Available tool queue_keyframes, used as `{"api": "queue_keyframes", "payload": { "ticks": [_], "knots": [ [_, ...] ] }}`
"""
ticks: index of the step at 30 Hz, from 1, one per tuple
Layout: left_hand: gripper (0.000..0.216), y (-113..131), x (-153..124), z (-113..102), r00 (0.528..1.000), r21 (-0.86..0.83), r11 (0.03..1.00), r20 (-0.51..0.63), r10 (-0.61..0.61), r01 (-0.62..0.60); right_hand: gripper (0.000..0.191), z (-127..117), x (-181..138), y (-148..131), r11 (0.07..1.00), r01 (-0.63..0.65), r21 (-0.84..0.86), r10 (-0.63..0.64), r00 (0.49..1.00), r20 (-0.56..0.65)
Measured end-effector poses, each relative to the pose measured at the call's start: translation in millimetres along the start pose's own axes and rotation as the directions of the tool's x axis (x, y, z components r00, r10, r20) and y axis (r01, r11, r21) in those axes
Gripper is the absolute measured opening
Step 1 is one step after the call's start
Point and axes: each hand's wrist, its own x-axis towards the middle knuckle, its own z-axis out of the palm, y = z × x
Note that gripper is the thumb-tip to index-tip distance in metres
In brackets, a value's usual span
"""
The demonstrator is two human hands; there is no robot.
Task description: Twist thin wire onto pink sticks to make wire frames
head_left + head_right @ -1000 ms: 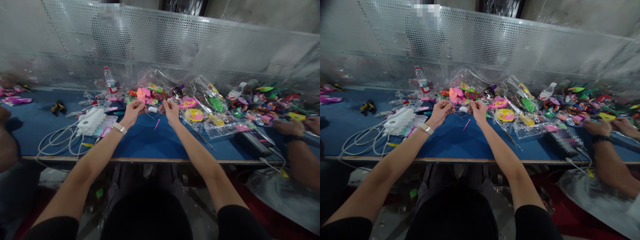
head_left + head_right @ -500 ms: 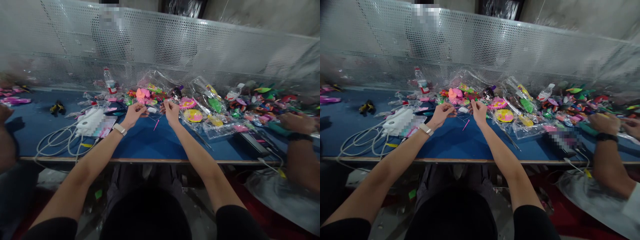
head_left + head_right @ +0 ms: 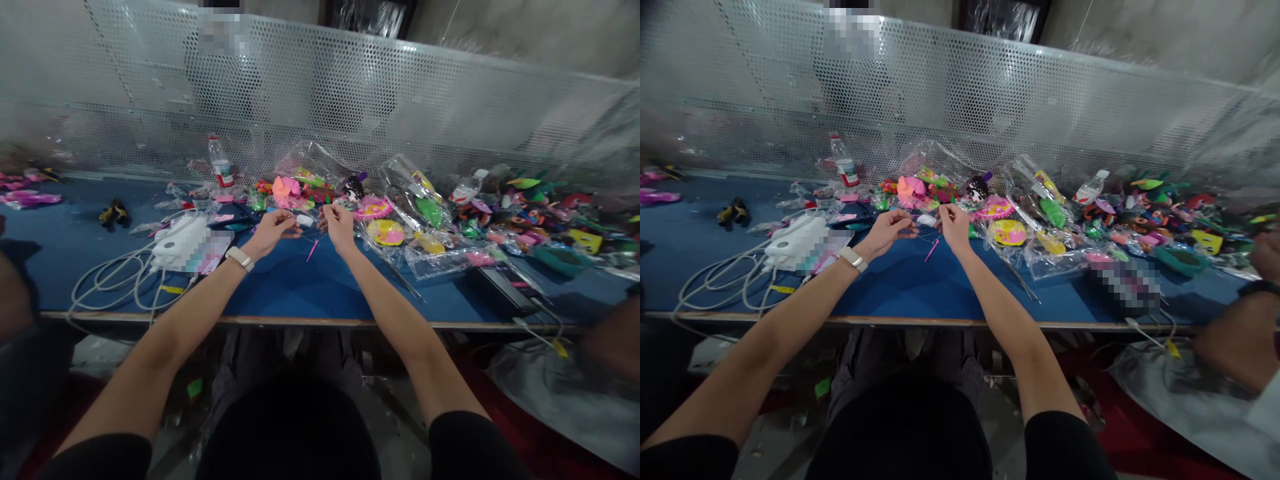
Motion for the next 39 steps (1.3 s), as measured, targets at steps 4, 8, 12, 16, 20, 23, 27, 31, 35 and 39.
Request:
{"api": "queue_keyframes", "payload": {
  "ticks": [4,8,12,16,20,23,27,31,35,39],
  "knots": [
    [0.022,-0.1,-0.5,-1.3,0.997,0.009,0.999,0.066,-0.048,0.047,0.059,-1.4,-1.5,-3.4,0.998,0.044,-0.049,-0.044,0.999,0.002],
    [0.027,-1.0,0.0,-3.9,0.996,0.04,0.997,0.056,-0.068,0.066,0.054,-2.5,-4.1,-9.0,0.995,0.066,-0.069,-0.066,0.998,0.002],
    [0.028,-1.8,-0.4,-2.2,1.0,0.067,0.998,0.015,-0.022,0.021,0.052,-2.5,-3.3,-9.4,0.998,0.018,-0.067,-0.018,1.0,0.001],
    [0.032,-2.2,-2.0,0.3,1.0,0.088,0.996,-0.006,-0.004,0.005,0.054,-2.0,-0.3,-6.9,1.0,0.01,-0.014,-0.01,1.0,-0.007],
    [0.031,-3.8,-2.7,-0.8,0.999,0.066,0.998,0.036,-0.024,0.022,0.058,-2.4,2.4,-3.6,1.0,-0.012,0.025,0.012,1.0,0.013],
    [0.031,-3.7,-2.6,-3.5,0.988,0.068,0.994,0.121,-0.097,0.089,0.056,-3.2,3.7,-2.4,0.999,-0.018,0.047,0.017,1.0,0.013],
    [0.031,-0.3,-4.4,-5.2,0.957,0.094,0.986,0.242,-0.158,0.139,0.054,-5.4,3.6,-6.2,0.999,0.004,0.051,-0.007,0.998,0.059],
    [0.035,0.9,-5.0,-2.5,0.971,0.044,0.99,0.193,-0.141,0.135,0.052,-7.2,-1.3,-13.9,0.998,0.049,-0.032,-0.043,0.985,0.168],
    [0.04,6.8,-3.0,0.2,0.999,0.036,0.999,-0.031,0.027,-0.026,0.051,-5.2,-8.4,-22.3,0.983,0.13,-0.133,-0.094,0.964,0.248],
    [0.032,27.0,-6.0,3.4,0.95,0.323,0.908,-0.071,0.304,-0.266,0.05,-0.3,-13.0,-31.9,0.959,0.205,-0.196,-0.151,0.954,0.261]
  ]
}}
